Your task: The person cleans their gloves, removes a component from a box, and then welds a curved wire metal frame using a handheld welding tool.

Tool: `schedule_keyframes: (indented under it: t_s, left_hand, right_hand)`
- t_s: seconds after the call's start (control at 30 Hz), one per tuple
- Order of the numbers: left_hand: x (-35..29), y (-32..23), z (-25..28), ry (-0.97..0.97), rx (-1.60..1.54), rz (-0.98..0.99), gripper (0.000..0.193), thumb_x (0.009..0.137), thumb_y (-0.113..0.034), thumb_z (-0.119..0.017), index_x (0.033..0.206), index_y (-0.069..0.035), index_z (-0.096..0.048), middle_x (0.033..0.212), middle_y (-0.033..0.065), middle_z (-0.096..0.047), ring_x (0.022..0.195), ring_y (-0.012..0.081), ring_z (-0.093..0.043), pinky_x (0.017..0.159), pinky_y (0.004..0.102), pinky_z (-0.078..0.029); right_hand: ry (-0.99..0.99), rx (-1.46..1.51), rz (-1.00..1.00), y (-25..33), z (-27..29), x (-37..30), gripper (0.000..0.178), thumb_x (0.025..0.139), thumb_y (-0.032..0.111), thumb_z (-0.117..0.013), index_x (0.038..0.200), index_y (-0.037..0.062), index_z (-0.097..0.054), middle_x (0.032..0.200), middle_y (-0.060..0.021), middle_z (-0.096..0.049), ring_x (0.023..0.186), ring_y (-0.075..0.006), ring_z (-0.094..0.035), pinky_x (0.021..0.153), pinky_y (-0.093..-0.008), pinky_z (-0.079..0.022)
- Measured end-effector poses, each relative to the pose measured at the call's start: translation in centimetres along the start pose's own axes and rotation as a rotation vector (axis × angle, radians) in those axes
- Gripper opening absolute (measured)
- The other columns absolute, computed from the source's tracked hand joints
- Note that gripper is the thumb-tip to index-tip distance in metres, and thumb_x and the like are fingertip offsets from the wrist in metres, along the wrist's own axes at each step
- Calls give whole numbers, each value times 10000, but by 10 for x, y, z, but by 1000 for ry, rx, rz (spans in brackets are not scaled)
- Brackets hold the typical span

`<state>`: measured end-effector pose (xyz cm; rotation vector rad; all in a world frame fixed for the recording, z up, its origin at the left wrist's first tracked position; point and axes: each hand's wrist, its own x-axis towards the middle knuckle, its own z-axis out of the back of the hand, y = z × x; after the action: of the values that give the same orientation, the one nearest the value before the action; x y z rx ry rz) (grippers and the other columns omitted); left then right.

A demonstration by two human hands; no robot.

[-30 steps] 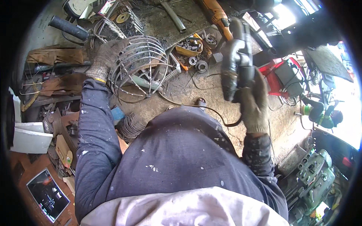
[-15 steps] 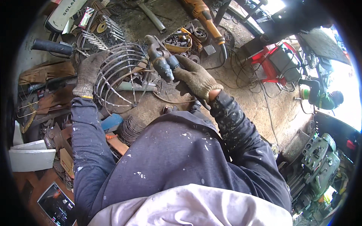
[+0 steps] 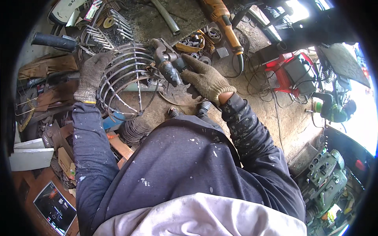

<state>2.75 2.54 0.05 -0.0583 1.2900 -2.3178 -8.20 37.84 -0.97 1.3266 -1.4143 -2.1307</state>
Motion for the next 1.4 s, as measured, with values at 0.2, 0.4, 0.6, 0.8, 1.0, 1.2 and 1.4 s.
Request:
schedule_keyframes:
  t_s: [0.2, 0.4, 0.6, 0.8, 1.0, 1.2, 1.4]
  left_hand:
    - [5, 10, 3, 11, 22, -36, 503, 929, -468, -666, 1085, 8, -715, 942, 74, -724, 862, 138, -644, 802, 299, -510]
    - [3, 2, 3, 29, 40, -19, 527, 925, -488, -663, 1078, 14, -714, 924, 76, -720, 842, 140, -636, 796, 309, -506]
    - [11, 20, 5, -18, 151, -3, 551, 926, -511, -652, 1087, 12, -712, 882, 76, -703, 808, 132, -605, 769, 315, -495]
    - [12, 23, 4, 14, 59, -14, 546, 924, -516, -650, 1094, -2, -716, 892, 82, -705, 814, 153, -609, 783, 321, -494]
    - [12, 23, 4, 6, 91, -13, 525, 924, -493, -658, 1090, 1, -715, 918, 95, -715, 833, 167, -627, 799, 333, -500]
    - [11, 18, 5, 30, 59, 10, 394, 942, -383, -684, 1068, -12, -714, 957, 26, -705, 883, 94, -629, 807, 259, -506]
    - [6, 8, 3, 19, 67, -68, 498, 927, -480, -660, 1069, -7, -726, 897, 81, -712, 823, 144, -625, 789, 316, -498]
  right_hand:
    - [-45, -110, 135, -13, 2, 11, 590, 963, 244, -605, 1508, 99, -430, 1160, -68, -668, 906, -86, -616, 803, -261, -523]
    - [-19, -55, 95, -8, 3, 9, 591, 962, 248, -597, 1509, 98, -429, 1162, -67, -664, 920, -94, -614, 815, -261, -522]
    - [-37, -14, 115, -11, -1, 9, 581, 965, 240, -594, 1509, 114, -433, 1064, -40, -671, 778, -75, -626, 716, -247, -536]
    - [-22, -20, 49, 0, -2, 4, 567, 974, 230, -581, 1509, 120, -430, 990, -28, -665, 714, -67, -624, 645, -233, -532]
    - [-23, -70, 57, 2, -2, 3, 586, 971, 245, -586, 1516, 111, -417, 975, -33, -664, 705, -65, -618, 627, -232, -523]
    - [-2, -151, 86, 2, 0, 3, 624, 963, 285, -594, 1524, 96, -397, 1044, -47, -678, 772, -83, -617, 714, -255, -530]
    - [-26, -211, 157, -12, -2, 9, 651, 951, 321, -592, 1515, 67, -390, 1222, -171, -648, 878, -156, -670, 807, -297, -540]
